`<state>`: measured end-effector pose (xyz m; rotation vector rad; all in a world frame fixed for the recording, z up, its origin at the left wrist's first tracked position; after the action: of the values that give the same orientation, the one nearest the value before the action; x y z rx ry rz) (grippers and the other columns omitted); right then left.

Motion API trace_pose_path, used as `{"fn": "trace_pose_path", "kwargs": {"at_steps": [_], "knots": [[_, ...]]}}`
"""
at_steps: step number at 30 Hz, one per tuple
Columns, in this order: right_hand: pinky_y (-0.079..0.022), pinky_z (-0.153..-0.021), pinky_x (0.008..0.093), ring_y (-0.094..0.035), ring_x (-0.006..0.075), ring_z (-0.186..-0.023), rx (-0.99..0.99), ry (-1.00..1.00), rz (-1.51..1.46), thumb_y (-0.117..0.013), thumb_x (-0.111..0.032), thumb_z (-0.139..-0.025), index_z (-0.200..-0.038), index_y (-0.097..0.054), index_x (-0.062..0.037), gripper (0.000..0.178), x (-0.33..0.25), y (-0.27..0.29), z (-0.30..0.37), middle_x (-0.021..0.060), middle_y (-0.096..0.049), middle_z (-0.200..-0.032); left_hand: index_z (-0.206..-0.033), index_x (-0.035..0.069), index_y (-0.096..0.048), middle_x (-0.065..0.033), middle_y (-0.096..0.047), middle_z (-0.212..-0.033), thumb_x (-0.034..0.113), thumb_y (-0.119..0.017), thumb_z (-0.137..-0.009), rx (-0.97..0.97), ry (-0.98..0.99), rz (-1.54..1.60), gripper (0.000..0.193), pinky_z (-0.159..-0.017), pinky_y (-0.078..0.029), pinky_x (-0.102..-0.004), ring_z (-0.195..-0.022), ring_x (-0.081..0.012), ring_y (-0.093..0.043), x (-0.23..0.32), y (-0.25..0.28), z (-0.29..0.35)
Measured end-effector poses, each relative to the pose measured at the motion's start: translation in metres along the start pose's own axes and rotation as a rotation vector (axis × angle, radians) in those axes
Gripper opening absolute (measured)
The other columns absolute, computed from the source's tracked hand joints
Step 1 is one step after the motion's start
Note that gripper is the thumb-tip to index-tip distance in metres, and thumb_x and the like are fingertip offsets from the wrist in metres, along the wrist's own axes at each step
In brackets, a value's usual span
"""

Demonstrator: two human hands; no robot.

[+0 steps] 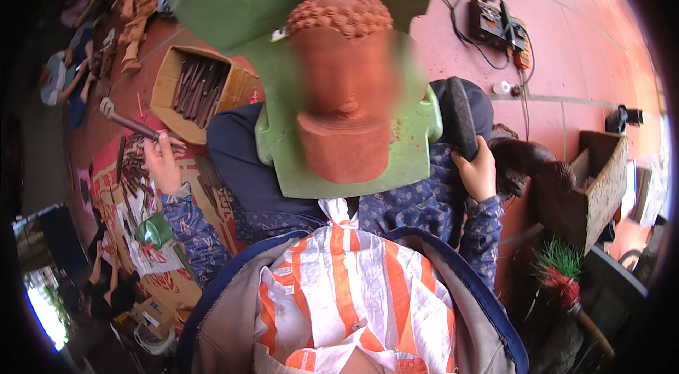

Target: The person is carving a wooden Buddha head using a chisel and mallet. They are seated on the floor, carefully shaping the facial features of the sculpture.

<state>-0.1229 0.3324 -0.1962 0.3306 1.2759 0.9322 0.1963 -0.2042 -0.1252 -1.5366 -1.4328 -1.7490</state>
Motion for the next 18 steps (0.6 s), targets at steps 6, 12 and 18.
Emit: {"fn": "trace_pose_path", "kwargs": {"at_steps": [6,12,18], "knots": [[-0.038,-0.041,0.0243,-0.048,0.0080,-0.046,-0.092,-0.041,-0.174,-0.069,-0.009,-0.083,-0.100,-0.057,-0.0023,0.022,-0.008,-0.001,0.009,-0.0010,-0.054,-0.065,-0.099,0.003,-0.052,-0.0079,-0.060,-0.064,0.020,-0.057,-0.096,-0.145,0.539,-0.524,0.018,-0.042,-0.046,-0.0292,-0.046,-0.0146,-0.059,-0.141,0.086,0.076],[-0.037,-0.041,0.0218,-0.047,0.0065,-0.046,-0.154,-0.067,-0.116,-0.069,-0.012,-0.084,-0.100,-0.057,-0.0032,0.021,-0.002,0.005,-0.003,-0.0020,-0.054,-0.066,-0.094,0.004,-0.053,-0.0090,-0.058,-0.066,0.015,-0.059,-0.094,-0.538,1.014,-0.631,0.013,-0.040,-0.046,-0.0316,-0.046,-0.0174,-0.060,-0.206,0.079,0.172],[-0.037,-0.042,0.0215,-0.047,0.0069,-0.047,-0.172,-0.123,-0.058,-0.069,-0.013,-0.084,-0.100,-0.057,-0.0016,0.023,-0.008,0.015,-0.006,-0.0005,-0.055,-0.066,-0.095,0.002,-0.056,-0.0144,-0.065,-0.080,0.016,-0.060,-0.090,-0.348,0.726,-0.946,0.015,-0.062,-0.052,-0.0387,-0.067,-0.0226,-0.067,-0.251,0.105,0.186]]}}
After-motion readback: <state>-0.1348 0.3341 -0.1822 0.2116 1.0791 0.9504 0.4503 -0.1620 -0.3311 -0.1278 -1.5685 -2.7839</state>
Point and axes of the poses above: each hand's wrist, its own z-axis away from the middle knuckle, its own y-axis out of the back of the hand, x = y × z, the point moved 5 cm from there along -z, towards the middle knuckle
